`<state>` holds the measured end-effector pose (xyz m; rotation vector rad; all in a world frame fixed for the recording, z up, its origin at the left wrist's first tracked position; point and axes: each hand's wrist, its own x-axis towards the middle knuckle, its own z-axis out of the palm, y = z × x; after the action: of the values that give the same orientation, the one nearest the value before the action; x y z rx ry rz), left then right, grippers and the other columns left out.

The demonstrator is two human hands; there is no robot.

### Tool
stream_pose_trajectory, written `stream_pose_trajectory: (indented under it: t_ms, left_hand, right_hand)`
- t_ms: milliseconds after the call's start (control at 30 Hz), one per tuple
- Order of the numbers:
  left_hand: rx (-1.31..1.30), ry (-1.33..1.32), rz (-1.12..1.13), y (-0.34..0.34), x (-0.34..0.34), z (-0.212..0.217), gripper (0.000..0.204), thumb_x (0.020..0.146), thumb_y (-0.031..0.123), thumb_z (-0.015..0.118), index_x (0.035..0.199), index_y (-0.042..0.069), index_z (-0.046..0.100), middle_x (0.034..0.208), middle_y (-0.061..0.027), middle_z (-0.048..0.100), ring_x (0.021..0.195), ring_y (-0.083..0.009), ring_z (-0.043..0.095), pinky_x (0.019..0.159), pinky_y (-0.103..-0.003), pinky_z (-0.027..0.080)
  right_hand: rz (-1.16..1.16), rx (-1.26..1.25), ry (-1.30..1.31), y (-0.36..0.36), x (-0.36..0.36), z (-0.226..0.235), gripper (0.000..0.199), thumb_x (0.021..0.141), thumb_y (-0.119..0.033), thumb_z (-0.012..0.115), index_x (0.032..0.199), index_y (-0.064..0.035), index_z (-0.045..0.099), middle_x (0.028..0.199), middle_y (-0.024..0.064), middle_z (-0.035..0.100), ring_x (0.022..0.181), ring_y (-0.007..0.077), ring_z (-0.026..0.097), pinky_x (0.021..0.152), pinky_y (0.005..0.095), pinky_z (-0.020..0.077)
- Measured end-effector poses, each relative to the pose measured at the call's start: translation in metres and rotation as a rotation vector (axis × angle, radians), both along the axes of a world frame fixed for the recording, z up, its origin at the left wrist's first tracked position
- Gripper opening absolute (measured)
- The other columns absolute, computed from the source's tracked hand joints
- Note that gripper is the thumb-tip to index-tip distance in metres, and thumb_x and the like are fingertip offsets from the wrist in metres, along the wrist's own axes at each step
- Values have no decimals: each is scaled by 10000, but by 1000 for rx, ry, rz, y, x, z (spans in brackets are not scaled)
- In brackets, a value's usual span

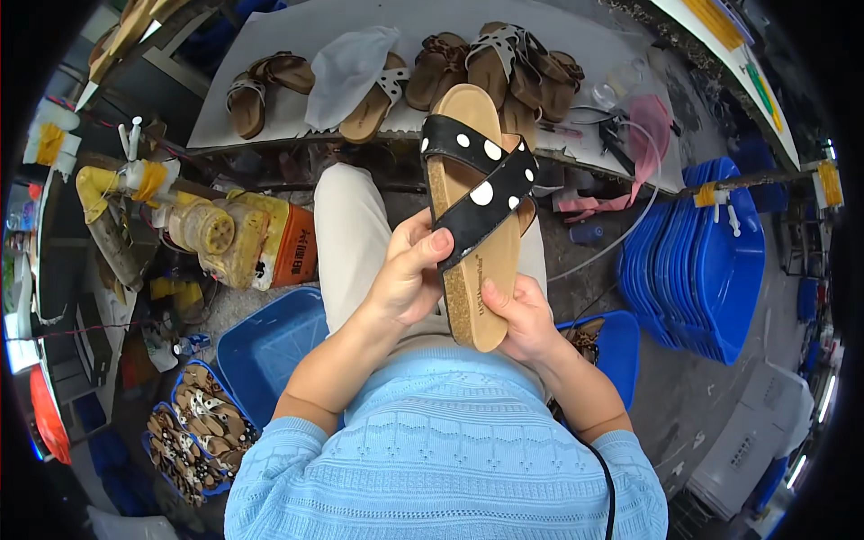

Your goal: Inspecting and cleaning sandals for quality control.

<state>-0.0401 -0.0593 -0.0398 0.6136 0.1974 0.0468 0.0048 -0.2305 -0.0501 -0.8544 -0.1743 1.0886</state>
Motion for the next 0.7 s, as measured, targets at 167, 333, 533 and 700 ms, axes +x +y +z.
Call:
stream_pose_trajectory:
  t_ms: [167,333,533,700]
  left_hand:
    - [68,-21,12,-2,2,-1,778,725,435,713,1288,-40,464,1213,-168,563,1071,-246,572,926,-359,472]
    - [150,-79,-13,-1,2,-3,804,667,440,680,1289,-26,472,1190,-180,557,1069,-270,555,923,-373,462]
    - [327,-186,-107,28,6,-20,1248,566,843,602,1421,-10,291,1354,-213,446,1234,-307,488,1031,-427,424]
    - [188,-254,-10,48,18,-1,1276,564,874,553,1452,13,242,1466,-261,292,1325,-340,389,1066,-474,382]
  right_hand:
    - [90,-29,-17,5,0,1,327,977,-219,530,1180,37,541,1078,103,634,948,152,625,823,292,510]
    - [151,-26,7,8,-6,-11,333,969,-230,548,1169,37,550,1065,103,641,949,149,623,821,288,505]
    - [116,-25,21,0,-5,-19,356,950,-242,581,1167,38,552,1054,100,646,939,147,622,809,291,506]
    - [212,-88,-47,-14,-3,-27,384,930,-248,613,1171,45,555,1041,96,654,934,143,624,804,277,500]
